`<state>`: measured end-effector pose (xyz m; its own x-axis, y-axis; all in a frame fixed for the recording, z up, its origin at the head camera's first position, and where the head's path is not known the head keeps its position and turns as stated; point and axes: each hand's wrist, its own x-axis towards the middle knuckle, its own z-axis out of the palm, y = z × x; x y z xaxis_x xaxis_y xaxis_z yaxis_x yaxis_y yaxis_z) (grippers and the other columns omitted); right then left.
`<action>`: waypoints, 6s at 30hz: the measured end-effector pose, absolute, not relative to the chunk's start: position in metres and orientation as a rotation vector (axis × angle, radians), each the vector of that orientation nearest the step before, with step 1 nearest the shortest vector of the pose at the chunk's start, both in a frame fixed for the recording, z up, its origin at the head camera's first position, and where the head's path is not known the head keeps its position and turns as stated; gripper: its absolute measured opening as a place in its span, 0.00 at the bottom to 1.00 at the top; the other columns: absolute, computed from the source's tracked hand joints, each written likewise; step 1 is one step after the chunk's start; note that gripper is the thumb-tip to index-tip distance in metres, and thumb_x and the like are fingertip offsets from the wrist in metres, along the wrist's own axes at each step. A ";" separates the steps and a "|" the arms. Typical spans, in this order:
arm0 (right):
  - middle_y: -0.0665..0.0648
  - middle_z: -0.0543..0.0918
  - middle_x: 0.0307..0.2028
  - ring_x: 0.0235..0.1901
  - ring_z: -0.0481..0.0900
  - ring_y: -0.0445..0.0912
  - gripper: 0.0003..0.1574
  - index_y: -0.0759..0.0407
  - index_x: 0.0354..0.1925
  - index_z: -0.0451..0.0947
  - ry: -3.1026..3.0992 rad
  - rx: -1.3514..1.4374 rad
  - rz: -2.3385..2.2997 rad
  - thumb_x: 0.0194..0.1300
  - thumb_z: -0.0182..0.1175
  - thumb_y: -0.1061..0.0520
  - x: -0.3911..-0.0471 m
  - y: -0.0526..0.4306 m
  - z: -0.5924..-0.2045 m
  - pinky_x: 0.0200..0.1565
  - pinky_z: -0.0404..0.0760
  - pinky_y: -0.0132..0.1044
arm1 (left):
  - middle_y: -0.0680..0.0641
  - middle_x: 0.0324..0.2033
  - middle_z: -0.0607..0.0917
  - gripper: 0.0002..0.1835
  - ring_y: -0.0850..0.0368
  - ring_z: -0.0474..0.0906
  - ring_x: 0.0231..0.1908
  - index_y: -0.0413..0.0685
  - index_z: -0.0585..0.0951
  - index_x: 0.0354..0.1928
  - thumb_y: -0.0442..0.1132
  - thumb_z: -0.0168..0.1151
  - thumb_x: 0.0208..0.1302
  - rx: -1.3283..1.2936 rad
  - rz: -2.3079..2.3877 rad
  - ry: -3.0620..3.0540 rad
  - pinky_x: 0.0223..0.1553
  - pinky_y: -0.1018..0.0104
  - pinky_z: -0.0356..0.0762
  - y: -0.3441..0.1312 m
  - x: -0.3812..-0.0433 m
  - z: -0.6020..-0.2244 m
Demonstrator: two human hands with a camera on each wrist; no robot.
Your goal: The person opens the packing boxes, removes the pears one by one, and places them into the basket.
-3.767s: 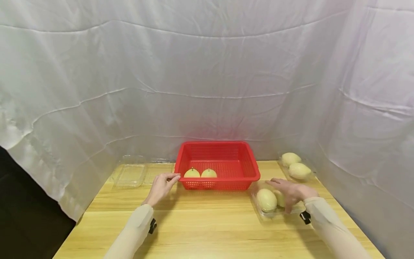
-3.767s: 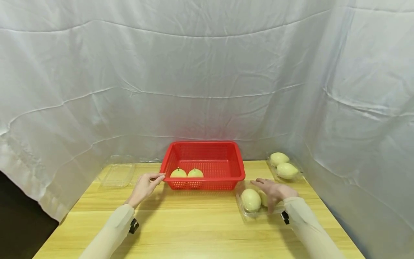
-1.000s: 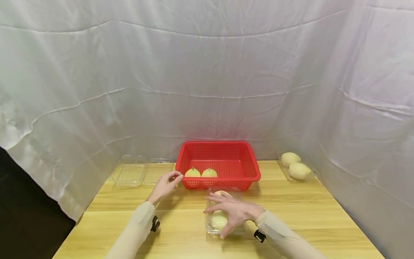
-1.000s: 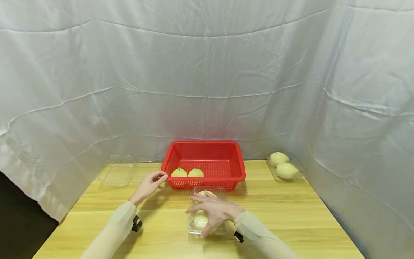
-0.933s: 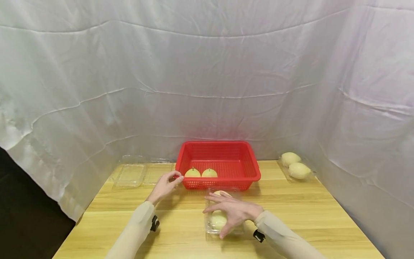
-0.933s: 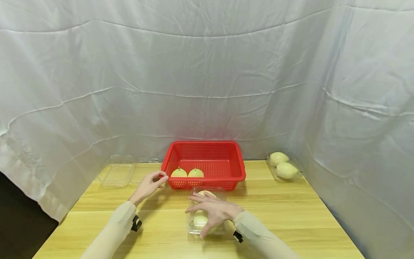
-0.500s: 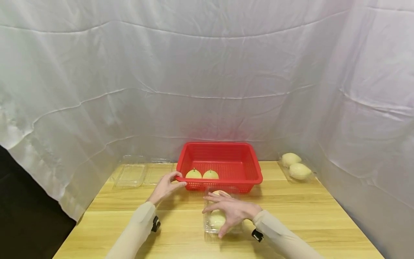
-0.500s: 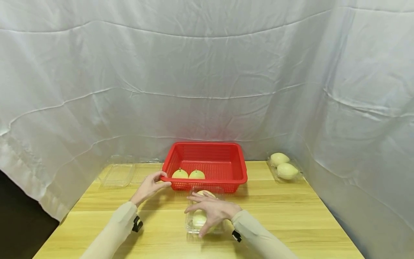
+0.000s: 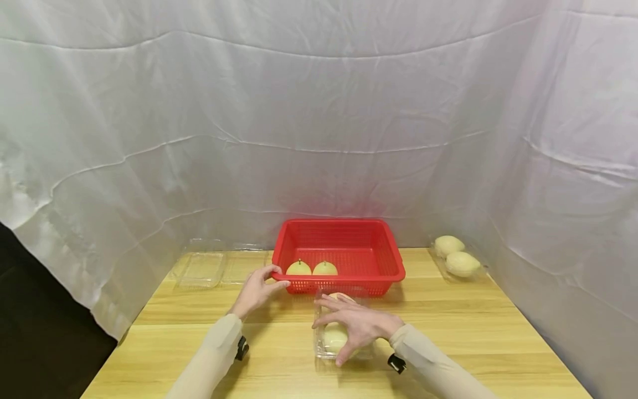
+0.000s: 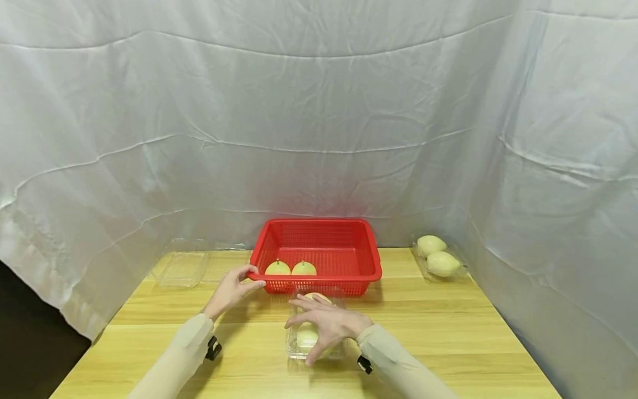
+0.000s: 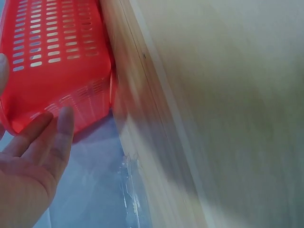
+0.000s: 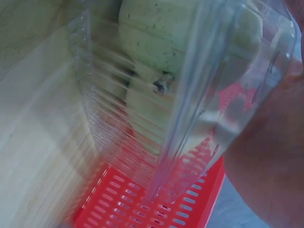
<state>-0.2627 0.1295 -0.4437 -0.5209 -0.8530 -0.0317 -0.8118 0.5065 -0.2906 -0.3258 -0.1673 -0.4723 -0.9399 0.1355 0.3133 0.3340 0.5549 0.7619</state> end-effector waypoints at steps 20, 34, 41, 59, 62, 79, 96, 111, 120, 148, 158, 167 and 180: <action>0.55 0.46 0.78 0.76 0.42 0.63 0.55 0.30 0.70 0.62 2.740 -0.970 -0.274 0.45 0.70 0.26 -0.241 0.118 -0.430 0.53 0.57 0.81 | 0.57 0.24 0.78 0.16 0.65 0.71 0.24 0.49 0.76 0.49 0.39 0.68 0.61 -0.539 -0.963 -2.532 0.27 0.72 0.72 -0.155 -0.294 -0.473; 0.53 0.48 0.78 0.75 0.45 0.63 0.56 0.25 0.70 0.60 2.765 -1.024 -0.251 0.43 0.69 0.24 -0.245 0.119 -0.436 0.57 0.55 0.80 | 0.55 0.32 0.85 0.14 0.67 0.78 0.28 0.49 0.81 0.52 0.44 0.62 0.67 -0.949 -1.196 -2.771 0.32 0.73 0.77 -0.123 -0.243 -0.488; 0.53 0.49 0.77 0.75 0.48 0.62 0.56 0.26 0.69 0.62 2.782 -1.050 -0.256 0.42 0.69 0.23 -0.246 0.119 -0.439 0.55 0.56 0.80 | 0.55 0.32 0.84 0.14 0.67 0.78 0.29 0.48 0.81 0.49 0.42 0.66 0.63 -0.894 -1.367 -2.784 0.32 0.72 0.76 -0.121 -0.236 -0.488; 0.56 0.69 0.65 0.55 0.66 0.50 0.47 0.39 0.62 0.70 2.945 -1.251 -0.356 0.48 0.67 0.24 -0.244 0.127 -0.452 0.37 0.81 0.45 | 0.44 0.33 0.84 0.16 0.61 0.78 0.30 0.36 0.80 0.43 0.31 0.72 0.52 -0.886 -1.842 -2.764 0.33 0.72 0.77 -0.134 -0.239 -0.485; 0.58 0.67 0.66 0.60 0.65 0.55 0.49 0.35 0.68 0.67 2.923 -1.230 -0.285 0.51 0.65 0.24 -0.242 0.124 -0.447 0.43 0.81 0.55 | 0.46 0.33 0.84 0.14 0.60 0.78 0.31 0.38 0.80 0.42 0.33 0.72 0.54 -0.897 -1.784 -2.790 0.34 0.71 0.77 -0.133 -0.241 -0.482; 0.58 0.59 0.73 0.68 0.61 0.68 0.55 0.27 0.67 0.66 2.838 -1.053 -0.050 0.39 0.75 0.29 -0.241 0.096 -0.424 0.51 0.77 0.63 | 0.43 0.35 0.85 0.14 0.59 0.79 0.30 0.38 0.81 0.42 0.33 0.71 0.53 -0.925 -1.816 -2.784 0.34 0.71 0.78 -0.134 -0.241 -0.485; 0.62 0.61 0.72 0.65 0.64 0.70 0.56 0.31 0.66 0.67 2.915 -1.042 -0.111 0.38 0.74 0.26 -0.237 0.101 -0.433 0.46 0.79 0.63 | 0.43 0.33 0.85 0.20 0.62 0.79 0.29 0.33 0.78 0.46 0.28 0.72 0.49 -0.998 -2.045 -2.698 0.33 0.73 0.78 -0.126 -0.243 -0.491; 0.55 0.68 0.62 0.57 0.70 0.59 0.55 0.26 0.64 0.68 2.941 -1.125 -0.064 0.36 0.75 0.27 -0.237 0.101 -0.435 0.36 0.82 0.49 | 0.53 0.25 0.82 0.14 0.60 0.77 0.20 0.46 0.83 0.44 0.33 0.68 0.53 -0.935 -2.034 -2.838 0.15 0.72 0.69 -0.125 -0.234 -0.487; 0.56 0.66 0.66 0.61 0.68 0.60 0.56 0.27 0.66 0.66 2.916 -1.109 -0.105 0.37 0.74 0.25 -0.236 0.103 -0.433 0.43 0.81 0.56 | 0.53 0.20 0.81 0.05 0.60 0.76 0.18 0.39 0.83 0.38 0.32 0.64 0.59 -0.955 -2.063 -2.796 0.20 0.72 0.70 -0.121 -0.236 -0.491; 0.59 0.61 0.71 0.67 0.62 0.62 0.57 0.24 0.70 0.60 2.870 -1.129 -0.122 0.42 0.70 0.25 -0.229 0.107 -0.431 0.50 0.77 0.64 | 0.41 0.38 0.79 0.34 0.51 0.81 0.30 0.43 0.61 0.67 0.31 0.64 0.60 -0.593 -2.047 -2.677 0.35 0.58 0.78 -0.118 -0.264 -0.489; 0.56 0.65 0.67 0.62 0.66 0.57 0.54 0.24 0.67 0.64 2.897 -1.172 -0.056 0.41 0.71 0.27 -0.230 0.106 -0.436 0.41 0.82 0.56 | 0.44 0.36 0.80 0.46 0.55 0.78 0.29 0.44 0.57 0.74 0.27 0.61 0.49 -0.528 -2.065 -2.743 0.27 0.66 0.72 -0.110 -0.280 -0.487; 0.55 0.63 0.69 0.63 0.65 0.55 0.54 0.26 0.68 0.64 2.890 -1.188 -0.095 0.42 0.71 0.30 -0.231 0.111 -0.435 0.44 0.81 0.57 | 0.50 0.26 0.82 0.30 0.58 0.77 0.24 0.45 0.69 0.67 0.29 0.59 0.60 -0.499 -2.136 -2.680 0.23 0.69 0.69 -0.109 -0.296 -0.490; 0.58 0.59 0.73 0.68 0.62 0.59 0.56 0.25 0.70 0.61 2.886 -1.115 -0.153 0.42 0.70 0.29 -0.229 0.115 -0.438 0.49 0.76 0.66 | 0.50 0.28 0.85 0.30 0.62 0.74 0.22 0.37 0.72 0.64 0.26 0.61 0.56 -0.501 -2.265 -2.652 0.19 0.72 0.70 -0.108 -0.306 -0.492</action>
<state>-0.2292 0.1154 -0.4383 -0.7399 -0.6727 -0.0050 -0.6684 0.7360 -0.1078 -0.3061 -0.1082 -0.4922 -0.8891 0.4457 -0.1043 -0.0333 0.1641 0.9859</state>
